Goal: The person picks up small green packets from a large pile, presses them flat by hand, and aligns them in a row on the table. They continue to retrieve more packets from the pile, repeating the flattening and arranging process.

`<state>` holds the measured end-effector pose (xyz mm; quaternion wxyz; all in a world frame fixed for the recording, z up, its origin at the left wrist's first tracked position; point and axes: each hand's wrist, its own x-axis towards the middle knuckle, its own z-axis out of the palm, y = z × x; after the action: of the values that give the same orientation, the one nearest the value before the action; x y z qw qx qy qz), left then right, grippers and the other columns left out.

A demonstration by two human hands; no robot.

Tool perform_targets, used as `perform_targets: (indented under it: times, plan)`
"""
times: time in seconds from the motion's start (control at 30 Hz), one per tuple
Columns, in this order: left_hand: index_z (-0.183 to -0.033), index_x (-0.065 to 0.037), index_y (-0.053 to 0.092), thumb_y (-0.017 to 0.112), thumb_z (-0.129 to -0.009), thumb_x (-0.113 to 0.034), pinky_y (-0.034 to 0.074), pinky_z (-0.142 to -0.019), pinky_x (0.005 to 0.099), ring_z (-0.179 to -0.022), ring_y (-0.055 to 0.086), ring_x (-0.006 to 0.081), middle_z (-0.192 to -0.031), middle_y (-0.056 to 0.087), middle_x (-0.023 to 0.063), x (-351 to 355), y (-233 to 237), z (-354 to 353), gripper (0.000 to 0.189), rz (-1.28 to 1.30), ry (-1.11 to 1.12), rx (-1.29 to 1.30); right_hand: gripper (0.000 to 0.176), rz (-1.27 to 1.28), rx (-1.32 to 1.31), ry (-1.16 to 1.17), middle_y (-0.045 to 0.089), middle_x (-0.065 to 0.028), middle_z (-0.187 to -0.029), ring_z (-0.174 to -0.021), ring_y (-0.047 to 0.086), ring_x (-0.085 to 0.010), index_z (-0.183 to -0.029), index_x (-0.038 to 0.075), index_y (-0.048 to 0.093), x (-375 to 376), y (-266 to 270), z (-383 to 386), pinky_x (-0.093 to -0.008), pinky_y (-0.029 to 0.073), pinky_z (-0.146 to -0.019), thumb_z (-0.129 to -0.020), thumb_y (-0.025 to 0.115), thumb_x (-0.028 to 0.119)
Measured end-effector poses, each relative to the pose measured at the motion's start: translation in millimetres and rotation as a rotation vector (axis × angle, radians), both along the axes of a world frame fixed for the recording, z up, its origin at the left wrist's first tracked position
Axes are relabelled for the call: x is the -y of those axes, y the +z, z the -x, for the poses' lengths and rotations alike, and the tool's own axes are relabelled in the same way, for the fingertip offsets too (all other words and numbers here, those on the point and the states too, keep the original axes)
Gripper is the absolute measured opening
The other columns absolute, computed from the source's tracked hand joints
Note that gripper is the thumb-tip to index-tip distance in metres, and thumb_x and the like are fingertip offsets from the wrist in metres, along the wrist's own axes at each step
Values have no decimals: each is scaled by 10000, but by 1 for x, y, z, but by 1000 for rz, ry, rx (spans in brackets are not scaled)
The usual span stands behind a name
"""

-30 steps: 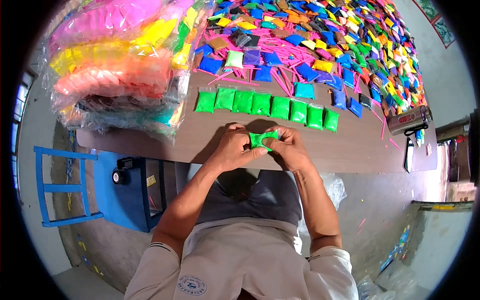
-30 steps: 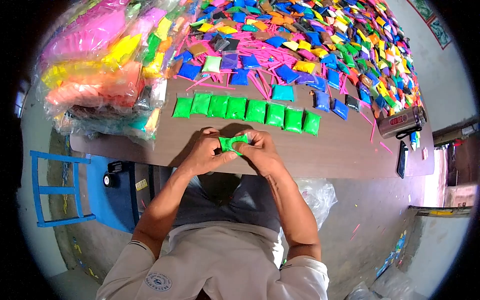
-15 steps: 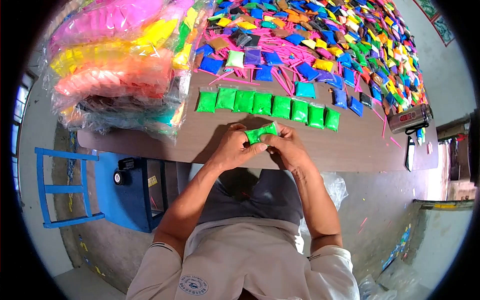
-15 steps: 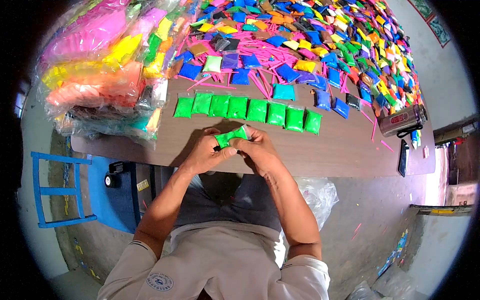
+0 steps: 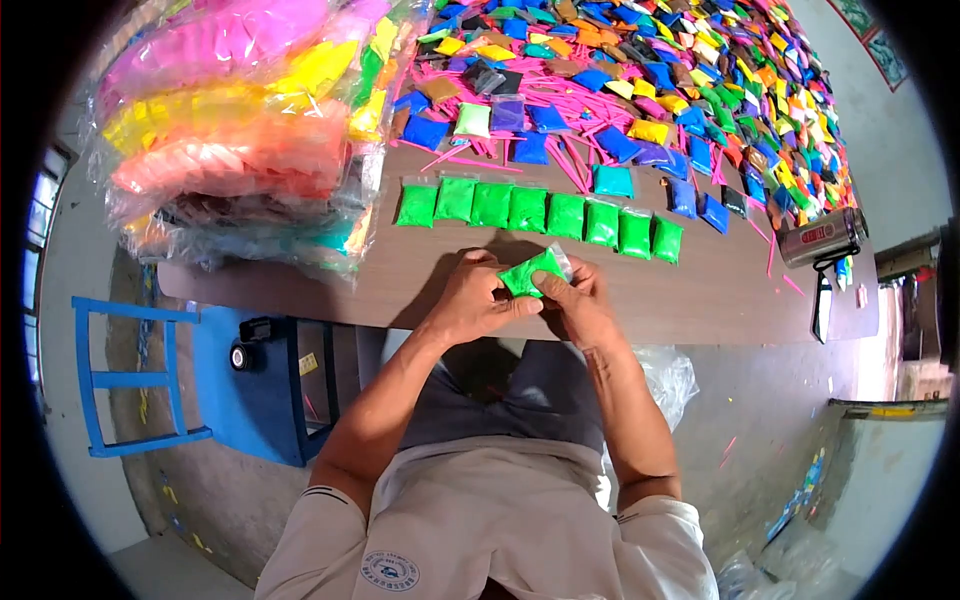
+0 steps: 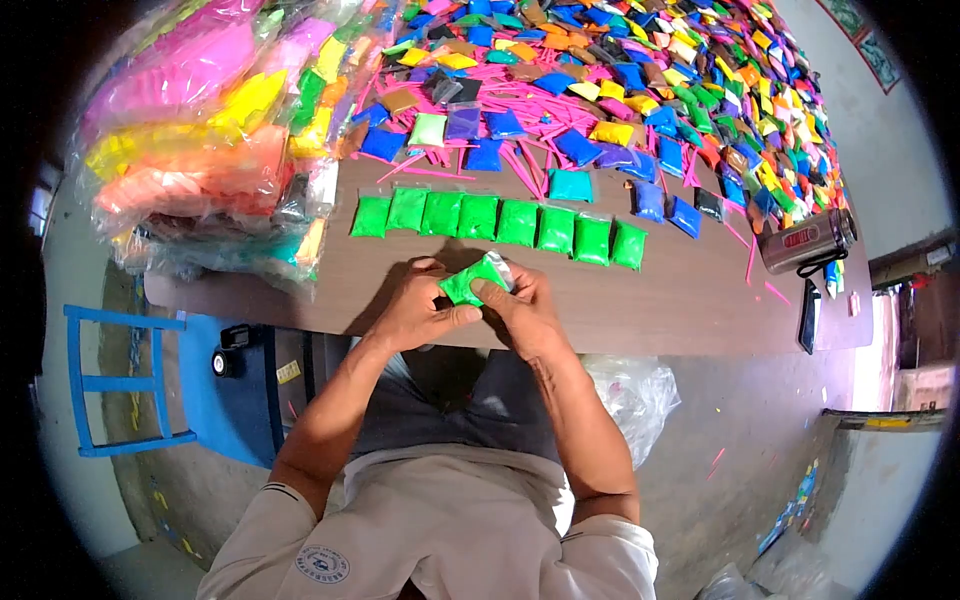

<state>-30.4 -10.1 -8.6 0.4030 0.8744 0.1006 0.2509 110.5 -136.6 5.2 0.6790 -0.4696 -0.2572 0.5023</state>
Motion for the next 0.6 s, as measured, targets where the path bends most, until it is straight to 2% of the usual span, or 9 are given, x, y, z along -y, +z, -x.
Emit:
perform_targets:
  times: [0.07, 0.17, 0.23, 0.37, 0.47, 0.6]
  plan:
    - [-608, -27, 519, 710, -843, -510, 394, -669, 391, -579, 428, 286, -558, 440, 125, -3, -4, -1, 570, -7, 0, 40, 106, -14, 117, 36, 659, 20, -849, -714, 552, -59, -999, 13, 694, -3, 2, -6, -232, 452, -641, -911, 690, 73]
    - [-604, -21, 481, 705, -846, -520, 384, -661, 397, -611, 433, 278, -573, 442, 134, -7, -3, 1, 597, 63, -12, -43, 111, 2, 204, 140, 666, 19, -865, -739, 558, -58, -995, 12, 700, -2, 4, -21, -235, 460, -659, -904, 697, 75]
    - [-633, -18, 507, 677, -874, -499, 389, -662, 407, -633, 454, 278, -587, 458, 138, -5, -5, 2, 565, 106, 16, -34, 140, 38, 258, 215, 670, 15, -875, -752, 560, -60, -1007, 16, 699, -4, 5, -27, -237, 458, -667, -897, 715, 101]
    - [-692, -17, 550, 614, -933, -445, 397, -673, 430, -664, 489, 297, -614, 489, 142, 2, 8, 2, 495, 231, 35, 7, 246, 1, -101, 122, 674, -13, -927, -809, 580, -84, -1074, 20, 676, -4, 13, -15, -232, 457, -692, -900, 738, 181]
    - [-714, -23, 569, 587, -953, -414, 399, -681, 437, -660, 500, 311, -611, 499, 139, 2, 4, 2, 459, 224, 44, -1, 256, -35, -186, 3, 673, -27, -924, -777, 586, -96, -1096, 17, 668, 2, -3, -3, -232, 459, -678, -915, 724, 189]
    - [-690, -30, 555, 600, -944, -420, 389, -679, 423, -619, 478, 307, -582, 485, 125, 1, -3, 0, 468, 122, 33, -38, 160, 32, 110, -69, 677, -18, -963, -808, 574, -76, -1056, -10, 672, 1, 4, 7, -246, 481, -721, -951, 671, 111]
